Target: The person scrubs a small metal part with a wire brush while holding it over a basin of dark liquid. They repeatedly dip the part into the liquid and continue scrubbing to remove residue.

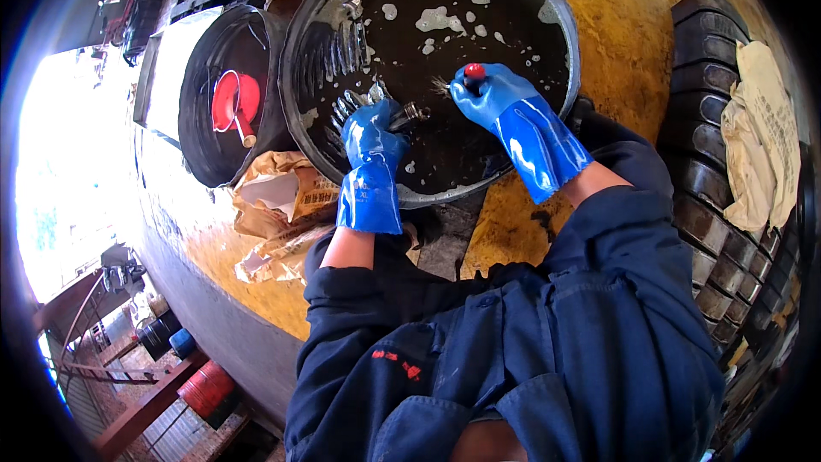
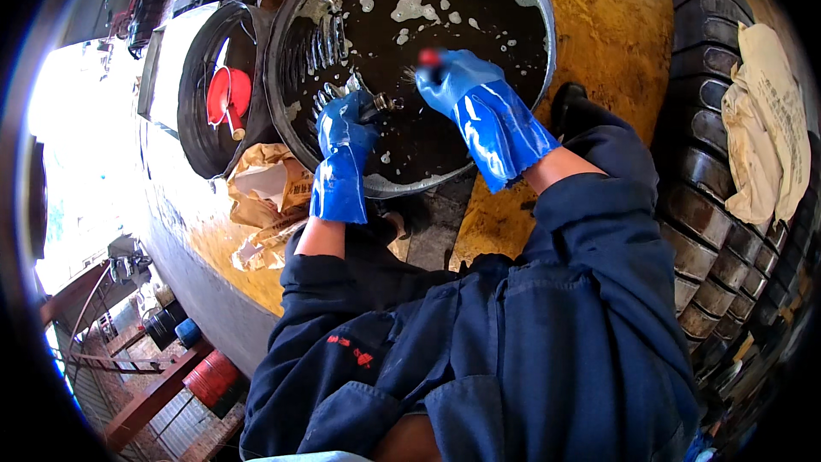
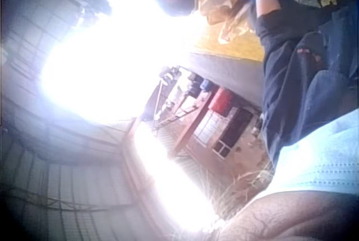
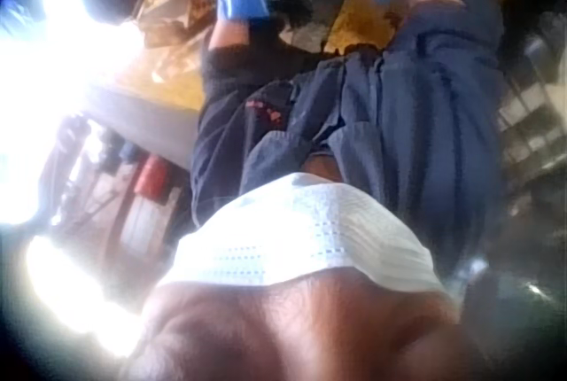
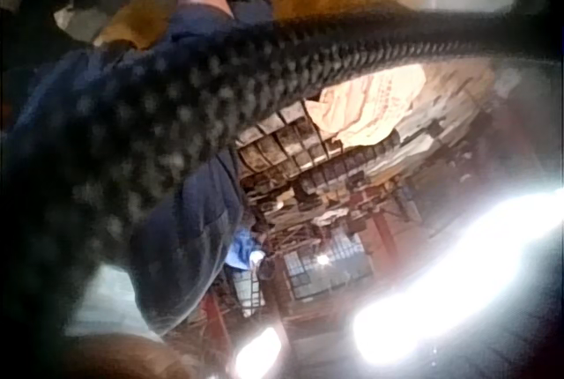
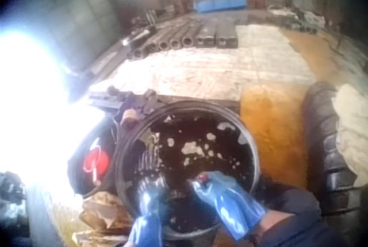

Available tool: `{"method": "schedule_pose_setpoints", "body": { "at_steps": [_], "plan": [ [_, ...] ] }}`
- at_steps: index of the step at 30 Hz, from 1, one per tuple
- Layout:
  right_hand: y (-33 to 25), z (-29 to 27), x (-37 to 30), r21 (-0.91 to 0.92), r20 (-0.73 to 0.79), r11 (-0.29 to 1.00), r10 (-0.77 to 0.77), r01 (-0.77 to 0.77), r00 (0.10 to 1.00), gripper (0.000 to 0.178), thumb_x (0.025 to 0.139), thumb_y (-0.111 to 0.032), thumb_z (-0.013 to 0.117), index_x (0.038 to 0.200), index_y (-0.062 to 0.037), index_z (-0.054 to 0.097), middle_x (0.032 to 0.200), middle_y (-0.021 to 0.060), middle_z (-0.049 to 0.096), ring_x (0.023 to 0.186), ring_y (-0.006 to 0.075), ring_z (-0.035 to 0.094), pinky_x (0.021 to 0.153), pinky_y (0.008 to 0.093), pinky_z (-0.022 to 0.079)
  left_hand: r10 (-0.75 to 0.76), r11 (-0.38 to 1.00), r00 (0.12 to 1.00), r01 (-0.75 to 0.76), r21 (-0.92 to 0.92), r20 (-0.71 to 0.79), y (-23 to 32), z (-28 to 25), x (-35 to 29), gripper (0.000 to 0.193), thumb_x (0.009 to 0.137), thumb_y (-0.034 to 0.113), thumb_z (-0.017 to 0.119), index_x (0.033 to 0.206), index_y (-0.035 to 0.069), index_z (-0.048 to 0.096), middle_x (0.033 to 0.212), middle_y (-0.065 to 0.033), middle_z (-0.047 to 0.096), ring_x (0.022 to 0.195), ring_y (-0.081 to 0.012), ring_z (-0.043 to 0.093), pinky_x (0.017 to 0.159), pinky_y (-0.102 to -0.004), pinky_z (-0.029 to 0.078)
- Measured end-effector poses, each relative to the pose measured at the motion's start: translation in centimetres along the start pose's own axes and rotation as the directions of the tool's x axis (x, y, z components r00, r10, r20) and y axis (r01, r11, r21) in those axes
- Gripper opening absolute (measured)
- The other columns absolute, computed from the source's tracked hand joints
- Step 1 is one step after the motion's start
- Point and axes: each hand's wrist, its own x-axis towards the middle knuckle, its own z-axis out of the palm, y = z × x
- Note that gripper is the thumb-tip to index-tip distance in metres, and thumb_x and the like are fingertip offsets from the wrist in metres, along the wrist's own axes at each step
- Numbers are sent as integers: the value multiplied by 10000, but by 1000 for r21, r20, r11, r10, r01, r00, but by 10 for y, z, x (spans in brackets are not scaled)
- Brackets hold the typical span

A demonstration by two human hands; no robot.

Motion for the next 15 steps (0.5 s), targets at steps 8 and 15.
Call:
{"method": "schedule_pose_setpoints", "body": {
  "at_steps": [8,15],
  "plan": [
    [8,-5,23,586,141,804,22,-101,990,330,958,-373,698,977,-51,767,878,70,743,743,153,671,722,324,526,-83,994,992,90,-67,99,-5,2,1,259,746,156,815,995,114,757,895,-167,741,870,-386,716,806,-444,567],
    [-24,-28,-1,194,16,976,94,-95,995,405,931,-480,654,1012,-90,728,966,142,761,946,302,738,904,387,553,-80,949,880,210,-234,467,-8,8,-9,411,805,217,820,1183,90,718,1071,-167,760,977,-384,718,880,-407,567]
  ]
}}
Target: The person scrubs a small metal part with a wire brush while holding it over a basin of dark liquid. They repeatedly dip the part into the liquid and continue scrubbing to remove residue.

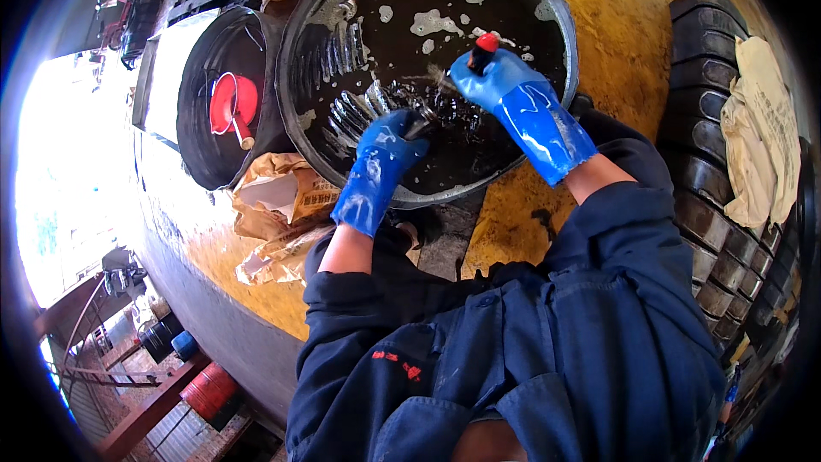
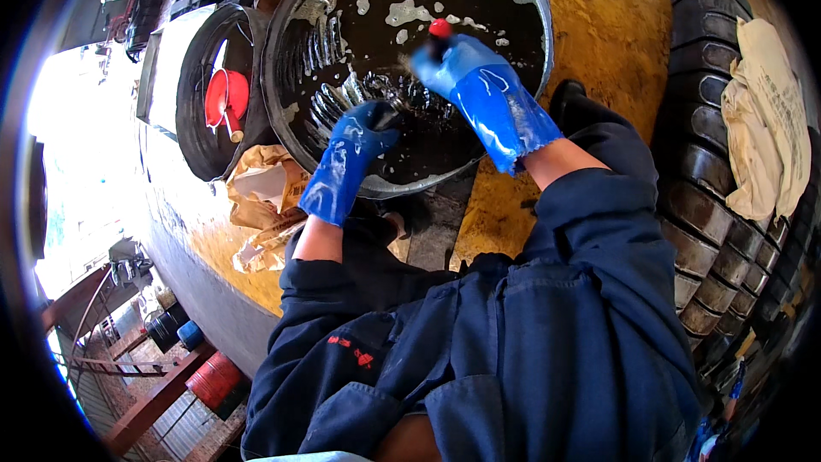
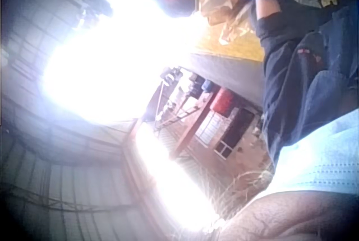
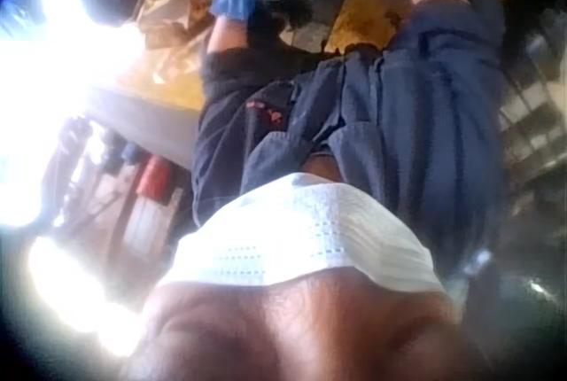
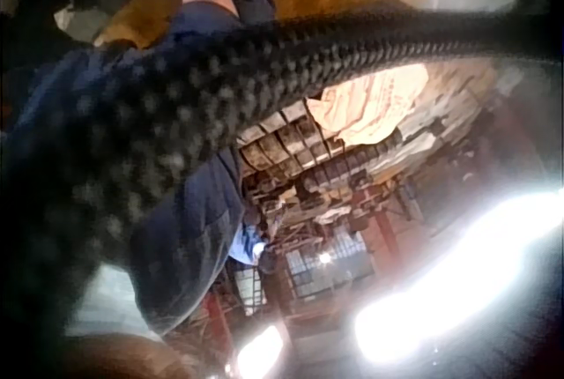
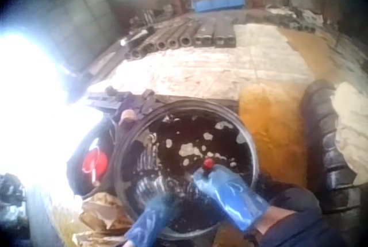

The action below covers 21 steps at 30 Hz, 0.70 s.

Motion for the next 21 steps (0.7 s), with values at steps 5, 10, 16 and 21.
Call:
{"method": "schedule_pose_setpoints", "body": {
  "at_steps": [5,10,16,21],
  "plan": [
    [16,-5,12,43,23,999,-34,33,999,409,938,-485,633,1019,-93,717,970,139,760,978,316,738,926,397,546,-173,927,972,107,360,158,22,20,-6,628,856,370,801,1396,111,609,1217,-192,739,1150,-383,696,967,-451,560],
    [24,12,16,-69,-22,997,33,-35,999,395,946,-489,624,996,-106,708,935,139,741,910,300,728,885,402,541,-448,741,879,261,618,166,56,28,12,578,920,376,725,1468,295,559,1346,-165,699,1259,-381,666,1009,-605,510],
    [42,12,17,-19,-123,995,-101,100,987,260,970,-335,640,950,-78,672,832,124,676,819,262,691,813,381,531,-334,813,919,168,558,210,64,38,25,545,919,420,708,1410,200,620,1338,-177,699,1249,-370,673,1023,-536,527],
    [68,23,9,0,-177,978,-206,209,962,131,971,-128,601,890,-26,598,788,43,533,779,128,531,744,320,490,58,941,997,-72,-330,-50,37,13,10,426,883,365,762,1201,87,710,1127,-178,768,1083,-362,732,918,-431,569]
  ]
}}
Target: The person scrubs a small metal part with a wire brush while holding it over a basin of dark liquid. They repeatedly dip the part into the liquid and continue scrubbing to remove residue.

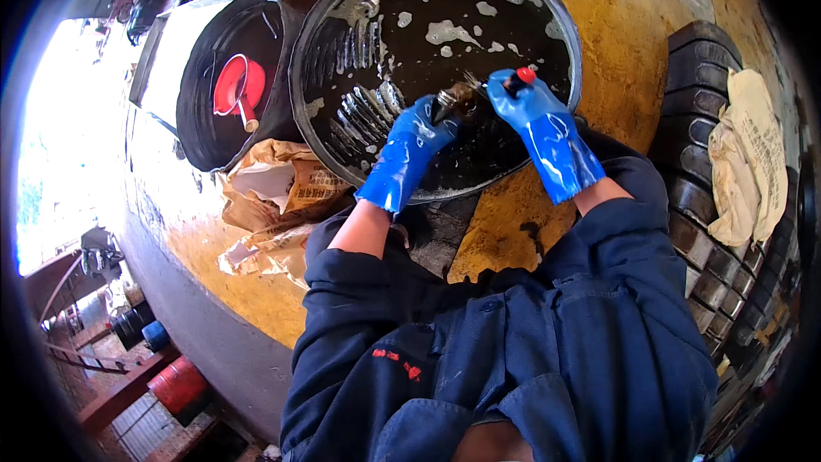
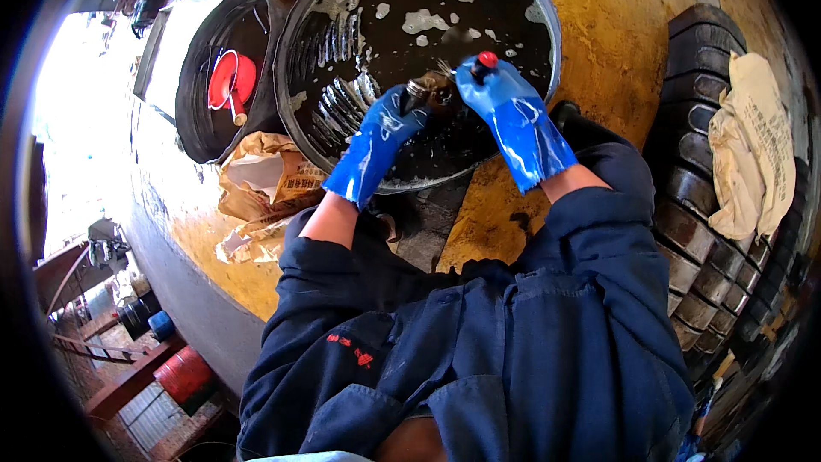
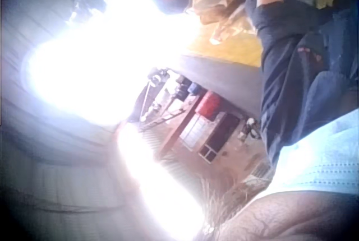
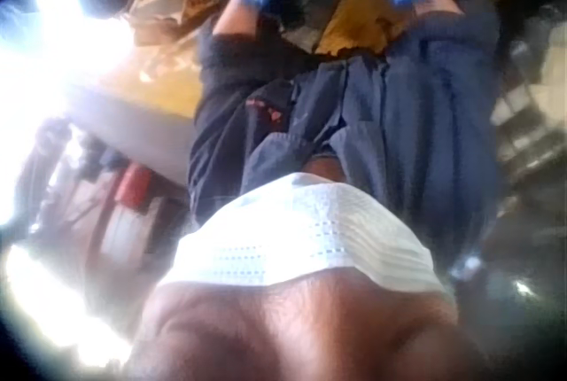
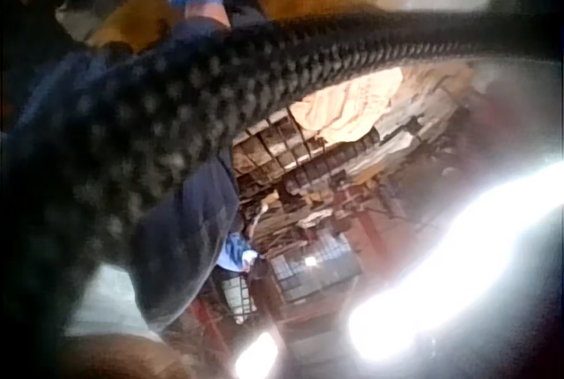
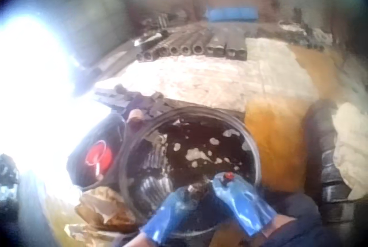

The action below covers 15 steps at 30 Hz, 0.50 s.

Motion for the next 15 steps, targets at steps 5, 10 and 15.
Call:
{"method": "schedule_pose_setpoints", "body": {
  "at_steps": [5,10,15],
  "plan": [
    [25,11,-34,-160,-24,959,-240,234,970,188,944,-259,710,1085,-138,740,994,147,751,958,382,719,816,422,583,221,944,932,-279,-176,-289,0,-21,6,369,865,139,792,1202,17,702,1061,-126,777,988,-223,745,887,-359,583],
    [22,17,-40,-182,-132,921,-369,344,920,170,954,-232,710,1047,-92,733,973,171,742,926,385,726,794,420,590,251,896,903,-354,-270,-350,4,-47,5,382,853,69,820,1216,55,702,1124,-50,750,1025,-134,689,929,-311,574],
    [32,20,-37,-144,-130,935,-343,325,930,167,964,-235,699,1023,-79,713,899,166,723,844,379,713,757,399,563,252,897,872,-374,-237,-420,-8,-69,0,365,852,65,832,1197,72,714,1073,-24,753,986,-126,693,890,-295,579]
  ]
}}
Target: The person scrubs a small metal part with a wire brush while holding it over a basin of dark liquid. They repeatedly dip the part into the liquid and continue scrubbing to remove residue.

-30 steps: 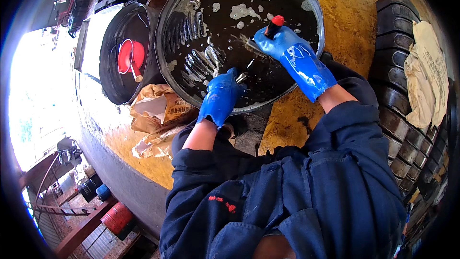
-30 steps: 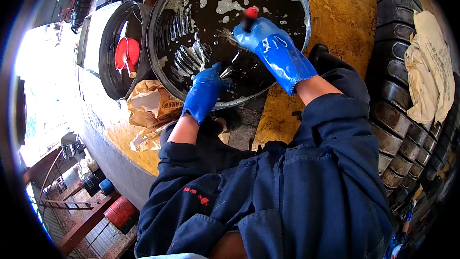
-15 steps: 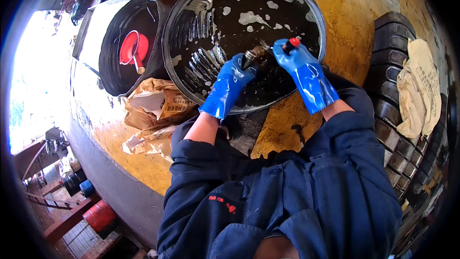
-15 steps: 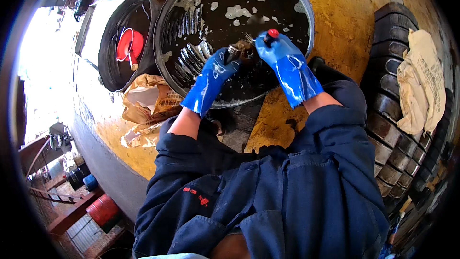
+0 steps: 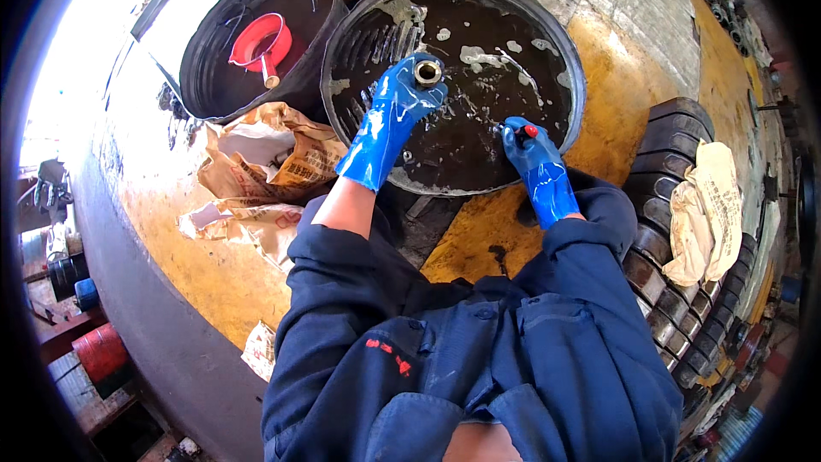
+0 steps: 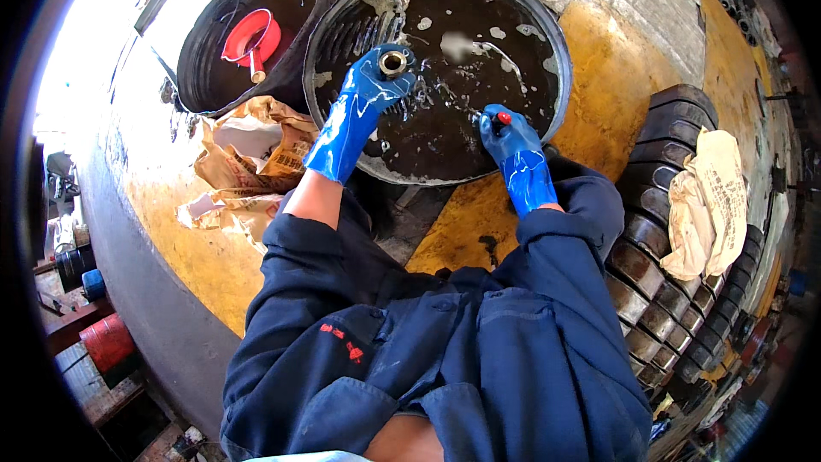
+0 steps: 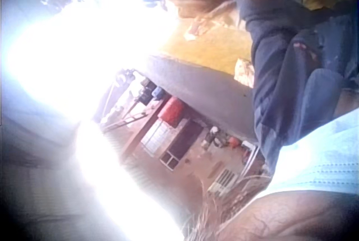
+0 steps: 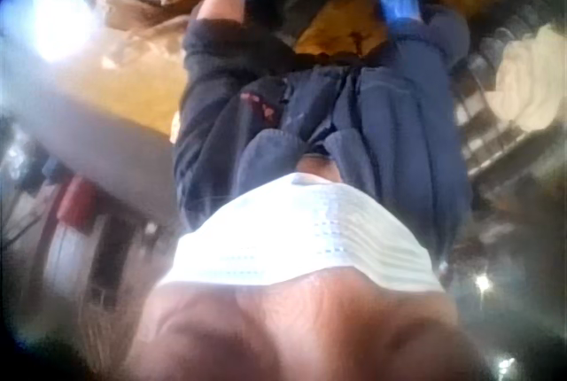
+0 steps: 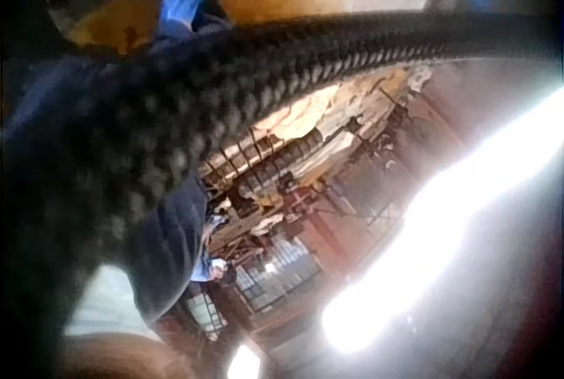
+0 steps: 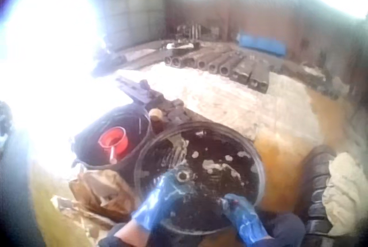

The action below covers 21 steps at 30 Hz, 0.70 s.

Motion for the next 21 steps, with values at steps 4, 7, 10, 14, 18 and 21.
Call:
{"method": "schedule_pose_setpoints", "body": {
  "at_steps": [4,7,10,14,18,21],
  "plan": [
    [4,1,1,-39,17,998,44,-43,999,182,975,-250,681,1040,-83,709,929,185,723,877,379,714,778,404,563,-10,990,999,18,141,-52,5,-16,1,363,852,68,838,1193,71,715,1061,-22,753,968,-128,695,870,-288,578],
    [-1,0,3,-23,78,990,142,-141,987,192,981,-255,670,1071,-91,715,962,183,738,901,367,724,802,401,565,-18,987,997,30,157,-78,8,-28,-2,362,852,71,839,1192,70,715,1060,-22,754,964,-129,695,868,-288,578],
    [14,1,1,-9,72,980,201,-201,977,208,985,-265,663,1097,-100,721,976,170,751,908,352,734,818,397,567,-27,991,996,38,130,-88,15,-33,-2,362,852,73,839,1192,69,715,1059,-22,754,961,-129,695,865,-287,577],
    [9,2,1,-53,56,980,195,-193,979,223,990,-277,650,1098,-96,724,962,165,751,905,333,742,820,397,567,-67,992,993,76,99,-98,18,-42,-9,362,852,77,840,1191,67,715,1058,-23,754,957,-130,695,861,-286,576],
    [-10,-4,3,-166,101,952,275,-257,956,226,1000,-279,631,1085,-91,722,937,169,744,907,326,746,809,407,564,-96,992,990,104,69,-105,20,-47,-13,361,852,80,841,1190,66,714,1056,-23,754,953,-131,695,857,-285,575],
    [-15,-12,4,-87,140,981,184,-173,973,229,1006,-292,616,1078,-102,721,919,176,734,904,347,741,798,423,558,-108,992,988,114,49,-109,22,-48,-12,361,852,83,842,1189,64,714,1055,-24,754,950,-132,695,854,-285,575]
  ]
}}
